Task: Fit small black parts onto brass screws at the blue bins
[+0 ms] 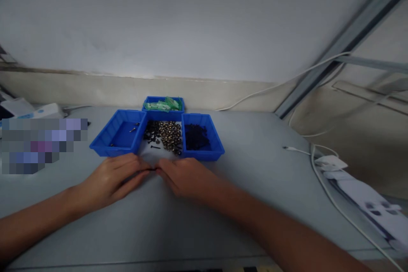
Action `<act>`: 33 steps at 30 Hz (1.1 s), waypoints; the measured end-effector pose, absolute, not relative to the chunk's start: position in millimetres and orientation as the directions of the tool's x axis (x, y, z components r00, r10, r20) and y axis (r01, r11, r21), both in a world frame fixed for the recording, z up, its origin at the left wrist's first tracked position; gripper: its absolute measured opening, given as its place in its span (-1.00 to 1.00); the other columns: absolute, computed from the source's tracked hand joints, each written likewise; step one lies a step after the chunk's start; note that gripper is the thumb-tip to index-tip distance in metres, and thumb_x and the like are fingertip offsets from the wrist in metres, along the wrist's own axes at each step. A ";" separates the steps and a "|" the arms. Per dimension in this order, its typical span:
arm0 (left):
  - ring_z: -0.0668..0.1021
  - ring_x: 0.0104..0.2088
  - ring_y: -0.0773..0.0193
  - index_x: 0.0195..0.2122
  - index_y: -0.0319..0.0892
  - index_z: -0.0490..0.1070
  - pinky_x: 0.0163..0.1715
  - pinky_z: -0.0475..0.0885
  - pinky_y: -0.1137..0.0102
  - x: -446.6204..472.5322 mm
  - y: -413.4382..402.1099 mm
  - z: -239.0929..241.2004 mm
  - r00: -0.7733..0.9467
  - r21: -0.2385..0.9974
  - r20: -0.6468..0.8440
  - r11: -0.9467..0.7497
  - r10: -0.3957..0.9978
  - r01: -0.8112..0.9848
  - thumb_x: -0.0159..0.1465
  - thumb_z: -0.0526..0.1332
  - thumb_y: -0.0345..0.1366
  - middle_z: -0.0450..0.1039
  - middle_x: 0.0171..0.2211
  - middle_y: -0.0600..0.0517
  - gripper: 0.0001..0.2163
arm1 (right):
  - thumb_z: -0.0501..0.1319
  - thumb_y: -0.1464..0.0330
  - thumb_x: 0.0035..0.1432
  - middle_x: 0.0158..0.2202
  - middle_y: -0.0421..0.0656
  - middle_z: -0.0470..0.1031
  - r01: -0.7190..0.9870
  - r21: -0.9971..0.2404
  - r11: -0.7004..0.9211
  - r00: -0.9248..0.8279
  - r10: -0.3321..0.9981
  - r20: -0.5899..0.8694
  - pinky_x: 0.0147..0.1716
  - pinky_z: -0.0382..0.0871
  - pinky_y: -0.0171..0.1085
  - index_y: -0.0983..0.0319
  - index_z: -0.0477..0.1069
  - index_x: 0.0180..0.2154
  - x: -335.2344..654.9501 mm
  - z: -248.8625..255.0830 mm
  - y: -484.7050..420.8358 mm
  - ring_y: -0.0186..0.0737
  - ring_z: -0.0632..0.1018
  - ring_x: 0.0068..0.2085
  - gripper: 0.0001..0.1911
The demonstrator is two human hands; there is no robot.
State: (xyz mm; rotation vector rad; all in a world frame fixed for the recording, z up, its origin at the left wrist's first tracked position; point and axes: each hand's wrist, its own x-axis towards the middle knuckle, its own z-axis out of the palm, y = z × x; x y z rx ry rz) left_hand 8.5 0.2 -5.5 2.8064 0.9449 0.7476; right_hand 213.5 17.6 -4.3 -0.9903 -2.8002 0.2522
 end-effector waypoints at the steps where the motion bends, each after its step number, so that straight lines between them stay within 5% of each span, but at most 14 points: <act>1: 0.44 -0.37 0.33 -0.24 -0.23 0.33 -0.38 0.37 0.42 8.5 -0.1 -5.1 0.698 0.232 0.433 -0.819 0.570 0.525 0.30 -0.03 -0.31 0.39 -0.40 0.01 -0.81 | -0.12 0.34 0.23 -0.51 -0.18 0.42 0.604 -0.225 0.765 -0.769 0.633 0.089 -0.56 0.13 -0.35 0.26 0.26 -0.32 213.3 -4.1 17.3 -0.35 0.40 -0.53 -0.76; 13: 0.46 -0.27 0.35 -0.23 -0.23 0.30 -0.29 0.39 0.45 6.2 -3.8 -5.1 0.713 0.159 0.550 -0.893 0.435 0.422 0.23 0.07 -0.42 0.42 -0.24 -0.01 -0.89 | -0.09 0.29 0.22 -0.49 -0.19 0.43 0.546 -0.276 0.791 -0.807 0.585 0.078 -0.51 0.21 -0.37 0.25 0.33 -0.36 211.7 0.7 19.2 -0.34 0.43 -0.49 -0.71; 19: 0.44 -0.39 0.35 -0.25 -0.23 0.31 -0.40 0.38 0.44 9.3 -4.1 -4.6 0.688 0.297 0.496 -0.848 0.530 0.440 0.24 0.05 -0.39 0.41 -0.41 0.02 -0.89 | -0.06 0.24 0.21 -0.45 -0.14 0.45 0.499 -0.299 0.813 -0.835 0.544 0.086 -0.44 0.25 -0.33 0.29 0.33 -0.25 216.7 4.7 18.8 -0.30 0.45 -0.43 -0.70; 27: 0.41 -0.41 0.34 -0.22 -0.20 0.36 -0.41 0.34 0.44 8.2 -3.2 -11.1 0.699 0.226 0.447 -0.827 0.558 0.515 0.28 0.01 -0.31 0.38 -0.41 0.03 -0.83 | -0.07 0.30 0.21 -0.49 -0.15 0.43 0.533 -0.236 0.812 -0.821 0.564 0.085 -0.46 0.24 -0.32 0.27 0.33 -0.37 213.7 1.2 17.7 -0.30 0.45 -0.45 -0.73; 33: 0.44 -0.39 0.31 -0.29 -0.23 0.36 -0.39 0.36 0.41 8.0 0.2 -10.2 0.690 0.231 0.380 -0.785 0.616 0.575 0.29 -0.01 -0.28 0.37 -0.44 0.03 -0.80 | -0.07 0.35 0.21 -0.40 -0.15 0.47 0.545 -0.220 0.809 -0.815 0.573 0.089 -0.42 0.26 -0.32 0.26 0.34 -0.28 215.6 0.0 20.0 -0.29 0.47 -0.40 -0.76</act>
